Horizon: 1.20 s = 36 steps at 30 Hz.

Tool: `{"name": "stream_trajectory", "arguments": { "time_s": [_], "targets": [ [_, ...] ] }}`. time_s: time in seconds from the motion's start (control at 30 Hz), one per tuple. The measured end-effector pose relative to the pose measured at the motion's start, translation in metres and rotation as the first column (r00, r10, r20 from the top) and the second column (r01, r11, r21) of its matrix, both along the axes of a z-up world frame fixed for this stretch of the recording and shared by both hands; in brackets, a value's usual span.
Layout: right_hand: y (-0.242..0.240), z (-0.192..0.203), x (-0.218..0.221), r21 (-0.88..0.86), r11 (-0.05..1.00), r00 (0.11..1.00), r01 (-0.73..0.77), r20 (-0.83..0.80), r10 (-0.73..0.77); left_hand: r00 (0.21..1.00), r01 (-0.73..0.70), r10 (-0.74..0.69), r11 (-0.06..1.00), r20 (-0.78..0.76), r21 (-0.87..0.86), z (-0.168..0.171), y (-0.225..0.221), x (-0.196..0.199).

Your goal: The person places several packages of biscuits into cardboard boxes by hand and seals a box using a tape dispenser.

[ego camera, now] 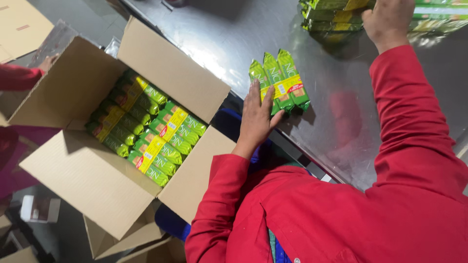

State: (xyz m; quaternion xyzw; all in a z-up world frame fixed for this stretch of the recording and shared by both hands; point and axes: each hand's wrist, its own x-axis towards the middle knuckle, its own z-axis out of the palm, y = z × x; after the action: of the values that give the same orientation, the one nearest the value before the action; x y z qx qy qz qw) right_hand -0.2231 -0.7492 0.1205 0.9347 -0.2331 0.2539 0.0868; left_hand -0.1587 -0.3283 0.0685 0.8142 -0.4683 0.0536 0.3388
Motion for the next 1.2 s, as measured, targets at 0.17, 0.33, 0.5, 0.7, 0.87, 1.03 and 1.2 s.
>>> {"name": "stream_trajectory", "arguments": {
  "time_s": [0.17,0.33,0.5,0.7,0.87,1.03,1.2],
  "targets": [
    [0.036,0.031,-0.047,0.061,0.934,0.914,-0.352,0.240,0.329,1.000,0.016,-0.015,1.000,-0.027,0.027,0.004,-0.001,0.012],
    [0.048,0.042,-0.102,0.290,0.905,0.942,-0.310,0.224,0.251,0.947,-0.028,-0.026,0.986,-0.321,-0.164,0.004,-0.011,0.021],
    [0.093,-0.030,-0.104,0.703,0.708,0.975,-0.066,-0.107,0.197,0.907,-0.176,0.147,0.984,-0.395,-0.039,0.017,-0.029,0.039],
    [0.095,-0.021,-0.085,0.639,0.734,0.959,0.230,-0.277,-0.059,0.824,-0.043,0.152,0.977,-0.546,0.208,0.024,-0.026,0.044],
    [0.114,-0.028,-0.071,0.591,0.797,0.974,0.127,-0.224,0.011,0.838,-0.082,0.139,0.988,-0.527,0.130,0.013,-0.035,0.045],
    [0.132,-0.045,-0.076,0.638,0.762,0.993,0.107,-0.112,-0.046,0.834,-0.043,0.106,0.991,-0.541,0.126,0.006,-0.030,0.042],
    [0.100,-0.051,-0.106,0.620,0.785,0.998,-0.002,0.052,-0.039,0.925,0.035,-0.076,0.993,-0.372,-0.114,0.022,-0.028,0.037]
  ]
}}
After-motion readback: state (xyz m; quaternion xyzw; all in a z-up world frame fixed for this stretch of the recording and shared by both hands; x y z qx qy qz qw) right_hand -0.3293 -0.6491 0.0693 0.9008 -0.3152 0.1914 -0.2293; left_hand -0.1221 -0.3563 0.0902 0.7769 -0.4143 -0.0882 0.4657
